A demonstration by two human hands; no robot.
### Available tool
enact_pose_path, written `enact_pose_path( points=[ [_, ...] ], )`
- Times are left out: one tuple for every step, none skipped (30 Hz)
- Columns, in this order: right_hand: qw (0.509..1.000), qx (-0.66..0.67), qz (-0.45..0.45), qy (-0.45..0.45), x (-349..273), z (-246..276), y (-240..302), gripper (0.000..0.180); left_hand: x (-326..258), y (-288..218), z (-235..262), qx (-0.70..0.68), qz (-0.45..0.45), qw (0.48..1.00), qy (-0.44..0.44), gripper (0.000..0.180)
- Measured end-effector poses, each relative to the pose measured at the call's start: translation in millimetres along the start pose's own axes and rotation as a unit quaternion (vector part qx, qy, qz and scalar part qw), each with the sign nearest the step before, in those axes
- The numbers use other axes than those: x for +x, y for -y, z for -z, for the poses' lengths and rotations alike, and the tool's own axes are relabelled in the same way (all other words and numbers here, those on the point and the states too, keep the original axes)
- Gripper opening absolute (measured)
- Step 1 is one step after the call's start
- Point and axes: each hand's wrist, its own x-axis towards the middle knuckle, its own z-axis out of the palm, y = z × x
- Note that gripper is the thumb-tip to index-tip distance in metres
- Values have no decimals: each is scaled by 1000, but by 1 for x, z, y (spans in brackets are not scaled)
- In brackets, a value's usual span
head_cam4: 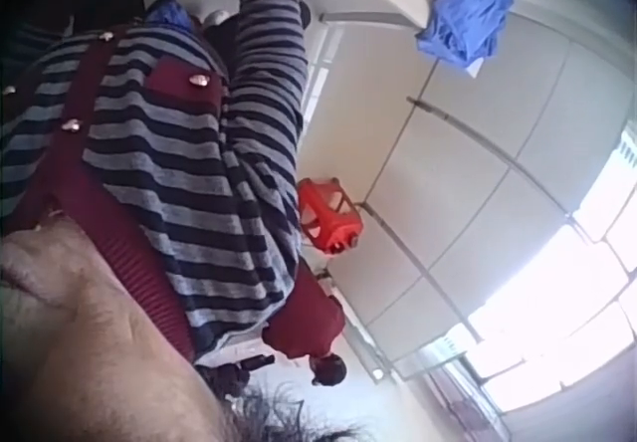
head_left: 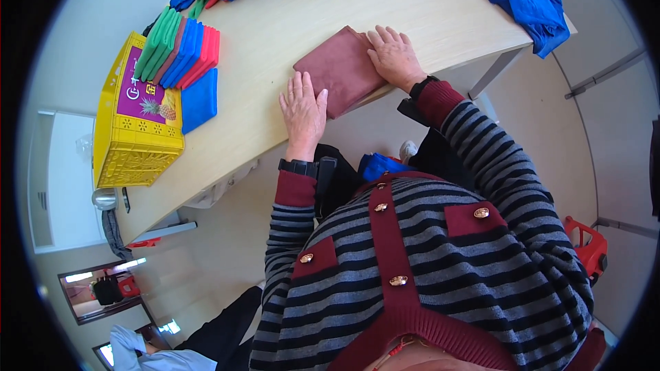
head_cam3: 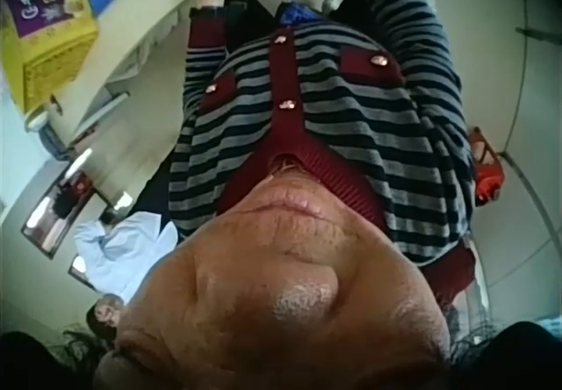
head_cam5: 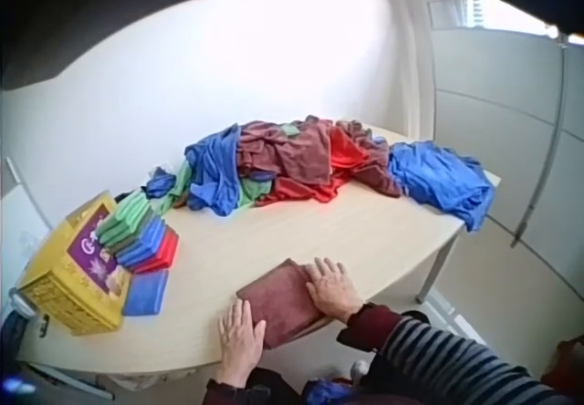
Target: The person folds a brown cloth by hand, repeatedly smoothing it and turning it over before placing it onto a stack. They then pick up a new brown cloth from a pile and begin folding it.
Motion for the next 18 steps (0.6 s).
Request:
enact_pose_path(
  points=[
    [1000, 0, -1, 0, 0, 0, 2, 50, -1, -2, 2, -2, -5, 1000, -5, 64],
    [999, 29, 30, -22, 1, -2, 6, 50, 1, -5, 3, -1, -6, 1000, -4, 64],
    [996, 58, 61, -42, 2, 0, 16, 50, 2, -8, 5, -14, -19, 1000, -19, 64],
    [990, 88, 91, -63, 3, 1, 27, 50, 4, -11, 7, -26, -33, 999, -34, 64],
    [990, 89, 89, -63, 4, 1, 39, 50, 7, -15, 7, -39, -49, 997, -49, 64],
    [985, 132, 102, -48, 6, -1, 52, 50, 10, -18, 3, -39, -52, 997, -49, 64],
    [977, 174, 115, -33, 7, -1, 61, 49, 13, -20, -2, -37, -62, 997, -41, 64],
    [978, 174, 110, -35, 5, -6, 66, 49, 16, -22, -6, -35, -74, 996, -33, 64],
    [979, 157, 125, -23, 2, -11, 71, 50, 19, -24, -11, -33, -85, 996, -25, 64],
    [981, 139, 138, -11, -1, -16, 73, 50, 21, -28, -11, -33, -90, 995, -22, 64],
    [981, 120, 152, 2, -1, -20, 71, 51, 22, -32, -10, -33, -82, 996, -11, 65],
    [982, 119, 146, 1, 0, -24, 64, 51, 21, -35, -10, -32, -75, 997, 1, 65],
    [983, 86, 160, -1, 2, -26, 59, 51, 19, -35, -9, -30, -62, 998, 12, 65],
    [984, 52, 173, -3, 3, -27, 52, 52, 17, -35, -10, -29, -61, 998, 14, 65],
    [982, 19, 187, -7, 5, -27, 49, 52, 17, -32, -12, -21, -64, 998, 15, 66],
    [982, 21, 188, -7, 5, -26, 46, 52, 17, -30, -13, -14, -66, 998, 16, 67],
    [986, 31, 161, -8, 6, -25, 42, 52, 16, -27, -14, -7, -69, 997, 16, 67],
    [990, 40, 132, -9, 5, -24, 36, 52, 16, -27, -14, -7, -71, 997, 17, 67]
  ],
)
